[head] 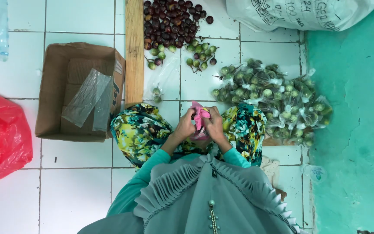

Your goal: Sorting small eggplants and placing them into plastic bags

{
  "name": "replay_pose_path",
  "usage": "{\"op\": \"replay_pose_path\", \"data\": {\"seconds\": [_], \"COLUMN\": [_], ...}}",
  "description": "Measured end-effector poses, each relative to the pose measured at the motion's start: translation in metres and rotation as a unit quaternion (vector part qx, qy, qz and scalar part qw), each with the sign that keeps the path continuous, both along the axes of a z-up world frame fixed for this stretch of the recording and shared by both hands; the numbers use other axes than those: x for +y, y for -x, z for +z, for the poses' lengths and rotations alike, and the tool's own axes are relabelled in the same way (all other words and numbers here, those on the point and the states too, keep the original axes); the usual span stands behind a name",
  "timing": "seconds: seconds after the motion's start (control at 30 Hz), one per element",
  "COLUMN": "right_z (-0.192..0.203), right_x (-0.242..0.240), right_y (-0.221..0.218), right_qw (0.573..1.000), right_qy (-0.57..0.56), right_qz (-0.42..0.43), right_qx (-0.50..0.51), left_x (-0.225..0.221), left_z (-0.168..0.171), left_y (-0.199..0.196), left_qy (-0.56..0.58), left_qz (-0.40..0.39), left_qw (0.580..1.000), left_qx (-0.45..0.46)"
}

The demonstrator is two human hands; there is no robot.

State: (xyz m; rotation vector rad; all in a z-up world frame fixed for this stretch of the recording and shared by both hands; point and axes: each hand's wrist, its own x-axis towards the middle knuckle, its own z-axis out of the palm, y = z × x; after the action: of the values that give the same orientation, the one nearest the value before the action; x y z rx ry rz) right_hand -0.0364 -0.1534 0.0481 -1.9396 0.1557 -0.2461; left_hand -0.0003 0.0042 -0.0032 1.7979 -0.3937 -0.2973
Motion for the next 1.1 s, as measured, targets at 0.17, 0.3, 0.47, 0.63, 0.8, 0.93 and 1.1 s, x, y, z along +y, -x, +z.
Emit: {"op": "replay_pose_path", "data": {"seconds": [0.17, 0.3, 0.47, 0.63, 0.8, 0.93, 1.1], "right_z": [0.037, 0.038, 0.054, -0.008, 0.024, 0.043, 0.143], "right_x": [0.007, -0.019, 0.01, 0.004, 0.015, -0.002, 0.039], "right_y": [0.002, 0.007, 0.001, 0.009, 0.004, 0.005, 0.011], "right_qw": [0.963, 0.97, 0.993, 0.993, 0.989, 0.962, 0.987], "right_qy": [-0.243, -0.227, 0.04, 0.08, -0.138, -0.24, -0.152], "right_qz": [-0.117, -0.078, 0.071, 0.039, -0.045, -0.124, 0.017], "right_qx": [0.025, -0.033, -0.084, -0.076, -0.014, -0.049, 0.054], "left_x": [0.003, 0.013, 0.005, 0.019, 0.014, 0.024, 0.011], "left_z": [0.031, 0.038, 0.045, 0.048, 0.027, 0.044, 0.023], "left_y": [0.004, -0.006, -0.006, -0.007, -0.006, -0.009, -0.006], "left_qy": [0.201, 0.329, 0.303, 0.245, 0.24, 0.328, 0.322], "left_qz": [0.065, 0.116, 0.094, 0.094, 0.092, 0.14, 0.126], "left_qw": [0.977, 0.925, 0.926, 0.92, 0.906, 0.838, 0.815], "left_qx": [0.011, 0.149, 0.205, 0.29, 0.337, 0.413, 0.465]}}
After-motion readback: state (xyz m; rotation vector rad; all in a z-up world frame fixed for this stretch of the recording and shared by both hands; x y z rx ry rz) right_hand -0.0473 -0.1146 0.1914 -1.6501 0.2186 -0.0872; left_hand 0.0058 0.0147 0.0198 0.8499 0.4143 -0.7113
